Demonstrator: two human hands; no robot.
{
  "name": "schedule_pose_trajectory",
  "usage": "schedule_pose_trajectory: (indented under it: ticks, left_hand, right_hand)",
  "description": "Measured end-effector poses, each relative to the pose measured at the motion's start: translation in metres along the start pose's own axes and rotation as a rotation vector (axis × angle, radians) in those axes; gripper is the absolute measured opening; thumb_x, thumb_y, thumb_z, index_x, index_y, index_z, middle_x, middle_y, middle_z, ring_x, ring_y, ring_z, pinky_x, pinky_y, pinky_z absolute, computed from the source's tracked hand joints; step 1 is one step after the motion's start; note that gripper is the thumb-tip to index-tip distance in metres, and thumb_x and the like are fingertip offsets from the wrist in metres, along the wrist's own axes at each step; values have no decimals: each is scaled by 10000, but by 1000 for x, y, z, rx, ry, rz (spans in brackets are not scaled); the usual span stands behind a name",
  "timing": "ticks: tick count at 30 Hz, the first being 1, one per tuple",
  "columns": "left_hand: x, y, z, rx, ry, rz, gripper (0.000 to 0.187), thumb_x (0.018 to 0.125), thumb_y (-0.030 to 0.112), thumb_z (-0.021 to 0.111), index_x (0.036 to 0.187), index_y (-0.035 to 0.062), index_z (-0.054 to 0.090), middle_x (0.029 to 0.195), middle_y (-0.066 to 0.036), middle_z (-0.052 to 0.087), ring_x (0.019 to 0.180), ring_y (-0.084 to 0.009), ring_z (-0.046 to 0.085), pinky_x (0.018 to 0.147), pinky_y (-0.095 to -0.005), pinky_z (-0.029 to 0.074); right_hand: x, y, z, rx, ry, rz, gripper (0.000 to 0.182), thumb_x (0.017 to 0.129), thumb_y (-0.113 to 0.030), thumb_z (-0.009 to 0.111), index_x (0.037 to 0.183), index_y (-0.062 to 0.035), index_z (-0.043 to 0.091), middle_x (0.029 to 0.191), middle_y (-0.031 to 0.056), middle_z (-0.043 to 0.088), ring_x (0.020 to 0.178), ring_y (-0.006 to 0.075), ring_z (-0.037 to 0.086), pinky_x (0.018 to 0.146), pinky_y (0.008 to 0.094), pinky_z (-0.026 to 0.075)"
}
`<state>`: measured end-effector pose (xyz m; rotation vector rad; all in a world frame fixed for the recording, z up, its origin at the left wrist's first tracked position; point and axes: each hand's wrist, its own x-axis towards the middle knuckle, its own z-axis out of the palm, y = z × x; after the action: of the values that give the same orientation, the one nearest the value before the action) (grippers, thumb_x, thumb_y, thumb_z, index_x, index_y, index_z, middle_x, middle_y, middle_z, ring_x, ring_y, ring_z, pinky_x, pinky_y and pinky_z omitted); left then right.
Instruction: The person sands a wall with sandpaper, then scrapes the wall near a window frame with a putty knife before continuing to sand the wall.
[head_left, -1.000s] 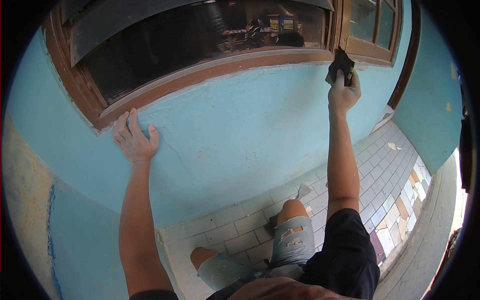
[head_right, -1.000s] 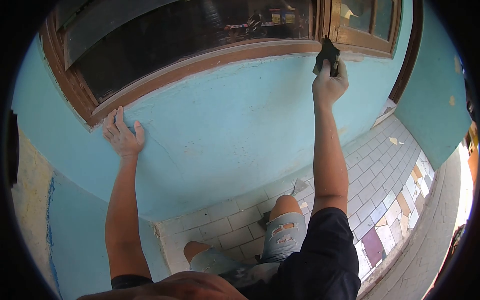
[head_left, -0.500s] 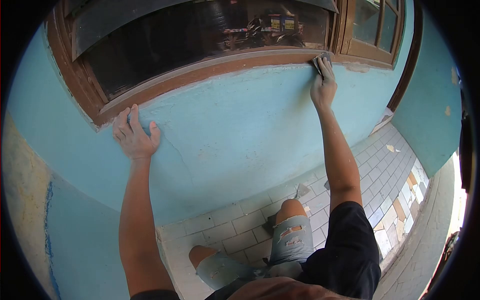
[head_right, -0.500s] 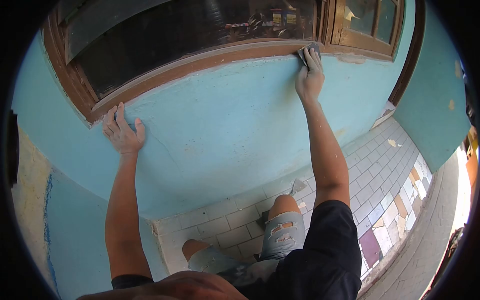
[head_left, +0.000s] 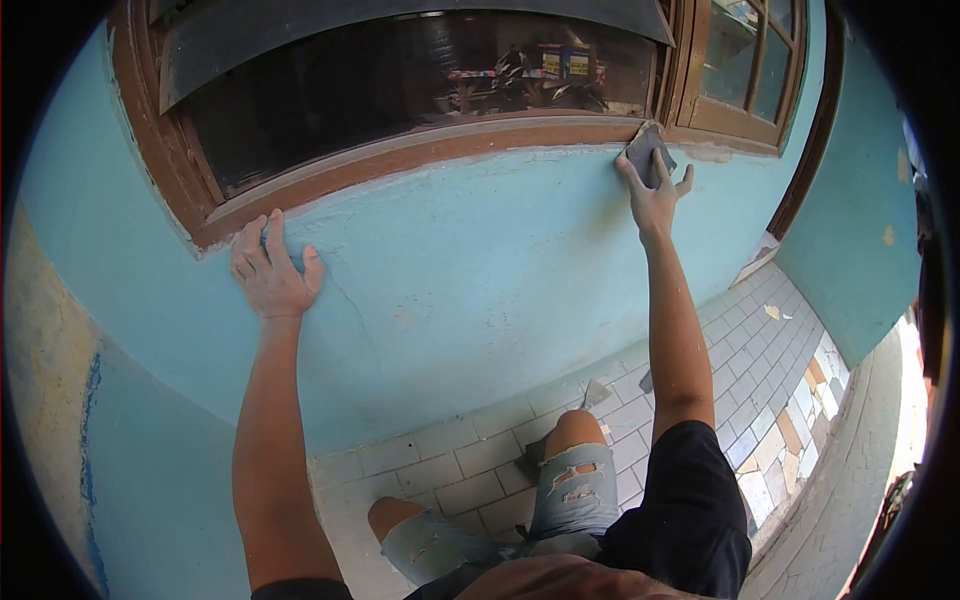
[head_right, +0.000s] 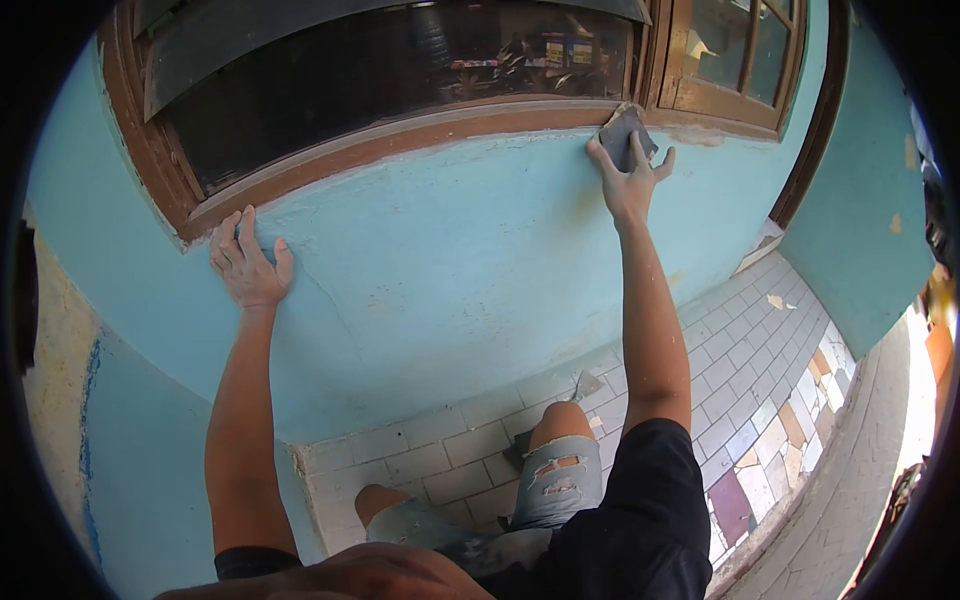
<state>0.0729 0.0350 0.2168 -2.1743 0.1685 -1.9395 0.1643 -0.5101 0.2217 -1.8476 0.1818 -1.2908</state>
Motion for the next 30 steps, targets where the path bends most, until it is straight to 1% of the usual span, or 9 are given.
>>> schedule_pose_trajectory:
  ticks: [2,6,8,10,13,16,22,27,30]
  left_hand:
    - [0,0,-1,5,-9,-7,619,870,385,608,1422,118,523,1387,-111,454,1312,-350,406,1130,-530,345]
    - [0,1,-1,-10,1,-7,620,872,390,614,1423,120,522,1384,-98,457,1316,-340,406,1132,-520,353]
    - [-3,0,-1,0,-5,-14,619,873,389,617,1426,126,521,1382,-95,460,1319,-335,405,1134,-514,356]
    - [-1,0,0,12,-3,-27,618,874,388,619,1428,132,520,1380,-93,462,1322,-330,405,1135,-509,358]
    - [-3,1,-2,-41,-22,-38,620,878,338,631,1450,131,509,1400,-106,470,1347,-319,383,1162,-506,306]
    - [-3,0,0,-26,-23,-30,621,879,347,634,1451,138,512,1396,-98,476,1345,-315,384,1165,-493,305]
    - [-4,-1,0,-26,-10,-27,605,883,370,634,1436,145,535,1392,-89,483,1344,-308,390,1165,-478,318]
    - [-4,2,0,-19,-13,-42,595,891,372,623,1437,151,534,1397,-82,480,1354,-306,384,1174,-484,314]
    - [-5,1,2,-16,-20,-40,600,892,370,619,1444,154,526,1403,-78,476,1355,-302,380,1168,-491,313]
  right_hand:
    - [-12,-8,-8,-50,-228,-51,904,832,-388,855,1557,-58,430,1657,305,11,1533,412,213,1210,381,321]
    - [-4,9,-17,-509,-123,-296,718,967,-385,642,1560,-44,424,1559,233,439,1550,430,164,1184,396,338]
    - [15,39,-13,-503,-77,-387,583,1023,-332,502,1513,-16,479,1436,201,581,1467,390,372,1118,368,396]
    - [23,28,-18,118,-45,-43,456,1045,-281,416,1326,35,586,1239,174,676,1152,235,608,1051,352,429]
    - [33,24,-10,391,176,26,427,1035,-252,461,1326,38,576,1119,160,692,969,211,635,944,348,471]
    - [21,-9,-15,124,216,21,448,989,-232,530,1359,15,579,1115,245,720,1059,297,692,950,366,497]
    - [34,-9,-26,-138,-114,-181,512,937,-167,579,1421,-4,558,1295,247,676,1190,352,670,1007,394,502]
    - [50,33,12,-75,-30,-432,578,958,-55,416,1533,-5,443,1635,267,316,1537,412,263,1255,418,208]
    - [-22,-42,21,-122,-145,-641,588,934,1,461,1521,-36,480,1614,231,378,1523,412,297,1254,468,220]
